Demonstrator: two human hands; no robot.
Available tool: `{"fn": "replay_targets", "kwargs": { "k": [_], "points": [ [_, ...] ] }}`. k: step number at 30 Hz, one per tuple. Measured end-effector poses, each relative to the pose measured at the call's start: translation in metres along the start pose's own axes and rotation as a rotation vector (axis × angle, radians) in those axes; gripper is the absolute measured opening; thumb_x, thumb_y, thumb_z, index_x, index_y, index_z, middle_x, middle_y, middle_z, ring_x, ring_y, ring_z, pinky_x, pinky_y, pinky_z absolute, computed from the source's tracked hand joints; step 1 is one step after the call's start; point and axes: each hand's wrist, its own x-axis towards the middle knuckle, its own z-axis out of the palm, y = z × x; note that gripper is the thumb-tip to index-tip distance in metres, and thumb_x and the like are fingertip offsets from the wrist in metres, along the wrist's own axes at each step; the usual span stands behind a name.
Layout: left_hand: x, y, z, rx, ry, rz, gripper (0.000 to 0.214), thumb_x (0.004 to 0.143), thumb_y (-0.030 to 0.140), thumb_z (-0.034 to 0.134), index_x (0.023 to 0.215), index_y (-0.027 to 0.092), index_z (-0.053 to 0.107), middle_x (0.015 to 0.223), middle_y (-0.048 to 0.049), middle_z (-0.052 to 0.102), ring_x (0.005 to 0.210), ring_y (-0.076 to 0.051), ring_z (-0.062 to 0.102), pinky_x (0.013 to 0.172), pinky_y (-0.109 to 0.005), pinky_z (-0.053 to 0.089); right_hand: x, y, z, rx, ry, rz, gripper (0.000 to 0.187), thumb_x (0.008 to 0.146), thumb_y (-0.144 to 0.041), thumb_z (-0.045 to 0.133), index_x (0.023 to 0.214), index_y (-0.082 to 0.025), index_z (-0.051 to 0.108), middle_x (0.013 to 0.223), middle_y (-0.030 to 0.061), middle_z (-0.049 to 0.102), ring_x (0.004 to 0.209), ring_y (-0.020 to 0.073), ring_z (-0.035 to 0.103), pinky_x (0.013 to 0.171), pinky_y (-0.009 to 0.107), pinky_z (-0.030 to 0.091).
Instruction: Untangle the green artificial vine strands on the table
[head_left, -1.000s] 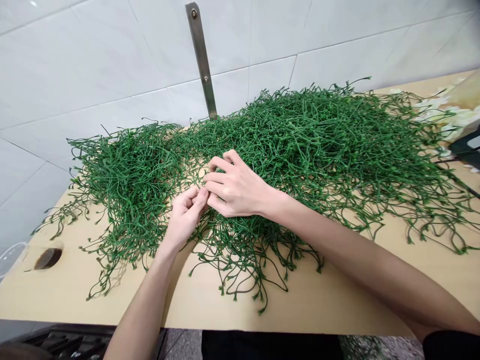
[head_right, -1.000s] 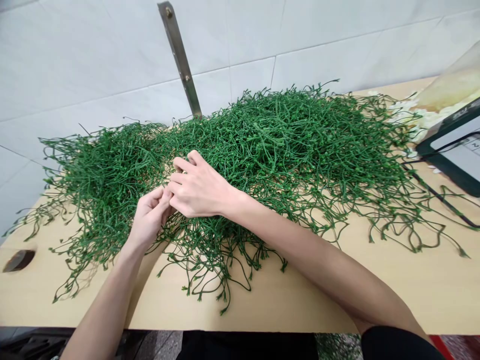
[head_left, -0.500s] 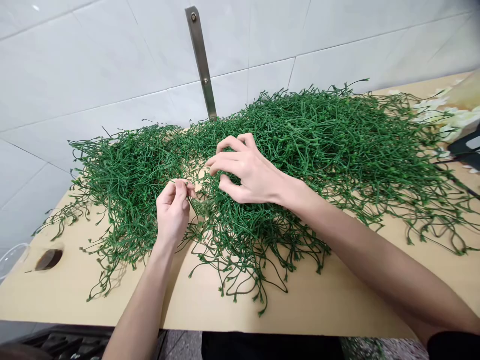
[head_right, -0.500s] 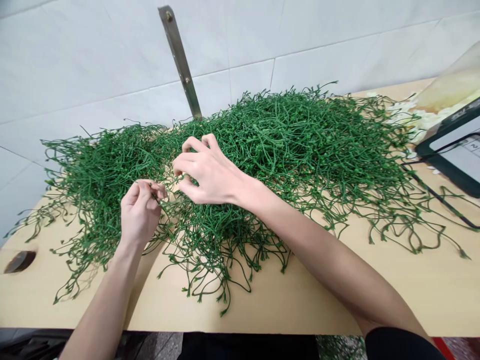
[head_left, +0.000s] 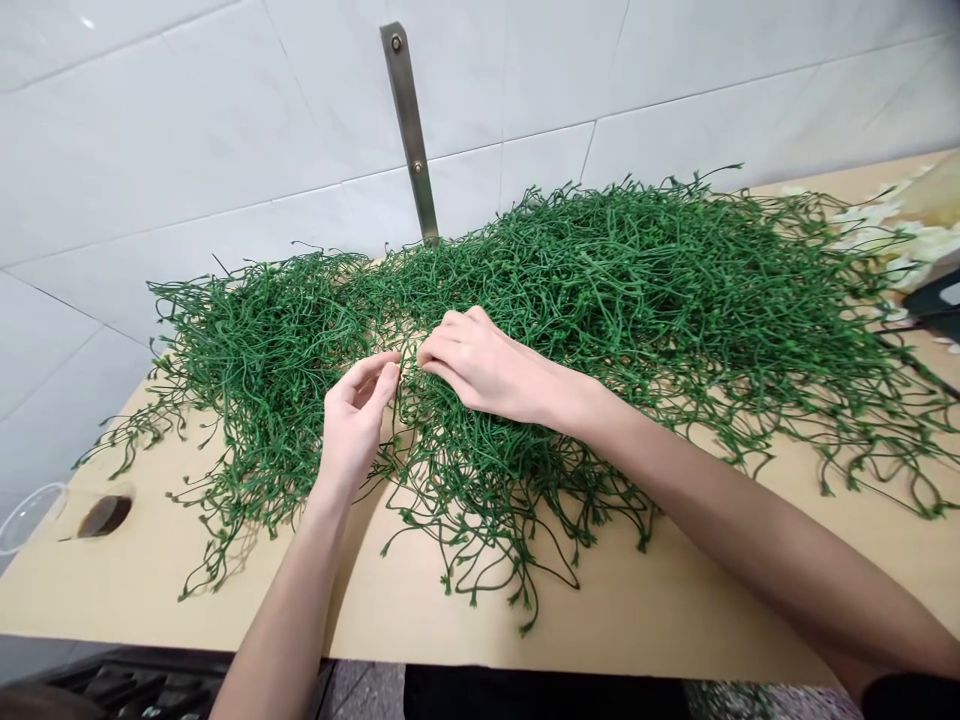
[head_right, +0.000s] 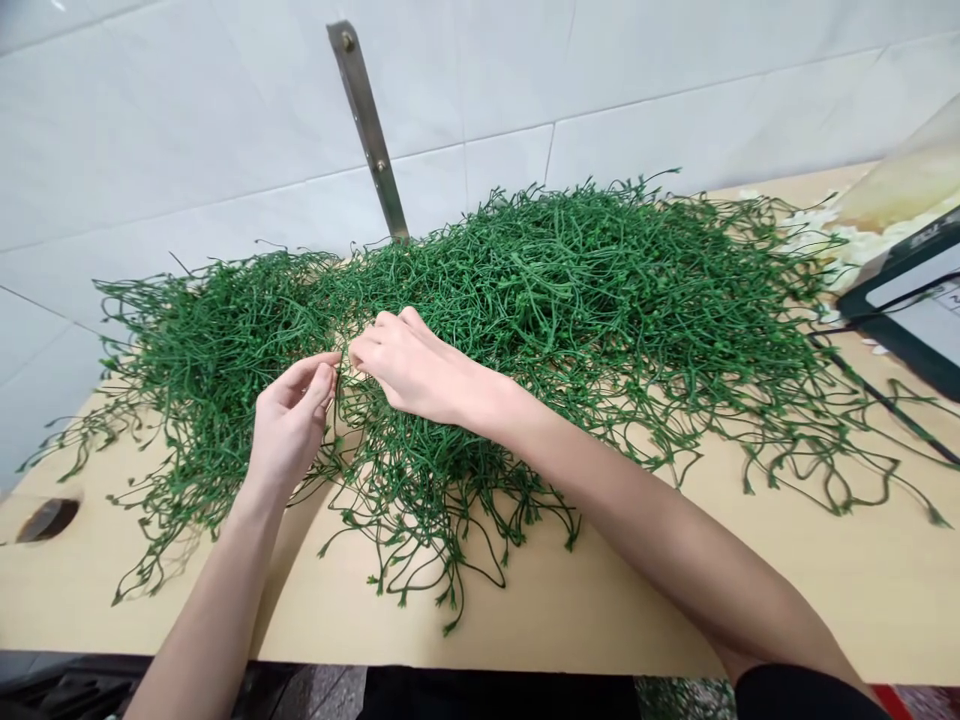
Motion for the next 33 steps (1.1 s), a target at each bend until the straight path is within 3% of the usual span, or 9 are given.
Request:
{"fn": "replay_targets", "kwargs": {
  "k": [5,9,11,14,21,25,30,33],
  "points": [
    [-0.002,0.002,-0.001,0.070,-0.026,-0.011,0.025,0.073,0.040,0.074,0.078,0.017,0.066,0.070,0.0001,0.063,0.062,-0.011,0.055,0.058,-0.023,0.044,0.000,0.000,-0.006,0.085,-0.008,0.063,0.023,0.094,-0.015,0.044,0.082,-0.013,0.064,0.077,0.0052,0.061,0.080,0.0171,0.047,0.084,0.035,0.031],
    [-0.002,0.000,-0.001,0.061,0.027,0.063,0.025,0.075,0.039,0.073,0.085,0.017,0.066,0.075,-0.0010,0.068,0.067,-0.011,0.060,0.061,-0.022,0.046,0.001,-0.002,-0.011,0.236,-0.038,0.122,0.031,0.091,-0.018,0.046,0.062,-0.014,0.059,0.055,-0.0021,0.049,0.055,0.0094,0.034,0.067,0.030,0.031],
    [-0.003,0.000,-0.001,0.069,0.028,0.090,0.024,0.076,0.038,0.073,0.086,0.018,0.066,0.074,-0.0014,0.069,0.067,-0.012,0.063,0.062,-0.022,0.047,0.001,-0.003,-0.011,0.297,0.024,0.133,0.029,0.090,-0.019,0.047,0.065,-0.013,0.062,0.060,-0.0005,0.054,0.057,0.0093,0.037,0.064,0.028,0.031],
    [-0.005,0.002,0.000,0.085,-0.007,0.123,0.022,0.076,0.037,0.073,0.084,0.018,0.066,0.069,-0.0014,0.069,0.063,-0.013,0.064,0.058,-0.022,0.048,0.001,-0.005,-0.010,0.365,0.081,0.114,0.024,0.090,-0.023,0.051,0.080,-0.011,0.068,0.079,0.0048,0.065,0.072,0.0121,0.050,0.071,0.027,0.036],
    [-0.008,0.005,0.004,0.101,-0.026,0.147,0.022,0.075,0.037,0.073,0.082,0.017,0.066,0.068,-0.0016,0.070,0.061,-0.012,0.062,0.057,-0.022,0.048,0.001,-0.004,-0.009,0.493,-0.028,0.101,0.016,0.082,-0.019,0.056,0.073,-0.013,0.068,0.072,0.0017,0.066,0.066,0.0102,0.051,0.070,0.026,0.039],
    [-0.008,0.009,0.004,0.141,-0.120,0.125,0.022,0.079,0.038,0.068,0.084,0.017,0.064,0.068,0.0001,0.064,0.057,-0.010,0.053,0.053,-0.021,0.041,0.001,-0.002,-0.008,0.489,-0.009,0.099,0.015,0.079,-0.017,0.054,0.067,-0.013,0.063,0.066,-0.0003,0.061,0.062,0.0091,0.049,0.065,0.024,0.039],
    [-0.007,0.012,0.000,0.200,-0.307,0.131,0.033,0.087,0.044,0.056,0.069,0.017,0.056,0.058,0.0039,0.041,0.053,-0.010,0.034,0.049,-0.023,0.030,0.002,-0.004,-0.010,0.526,-0.009,0.116,0.013,0.078,-0.018,0.054,0.067,-0.013,0.059,0.068,-0.0001,0.059,0.062,0.0086,0.048,0.063,0.023,0.037],
    [-0.007,0.012,-0.002,0.192,-0.313,0.179,0.033,0.091,0.043,0.052,0.069,0.018,0.053,0.060,0.0033,0.038,0.056,-0.010,0.033,0.050,-0.024,0.029,0.003,-0.006,-0.011,0.592,-0.087,0.177,0.022,0.080,-0.021,0.054,0.059,-0.015,0.050,0.057,-0.0042,0.044,0.055,0.0068,0.037,0.055,0.023,0.030]
  ]
}}
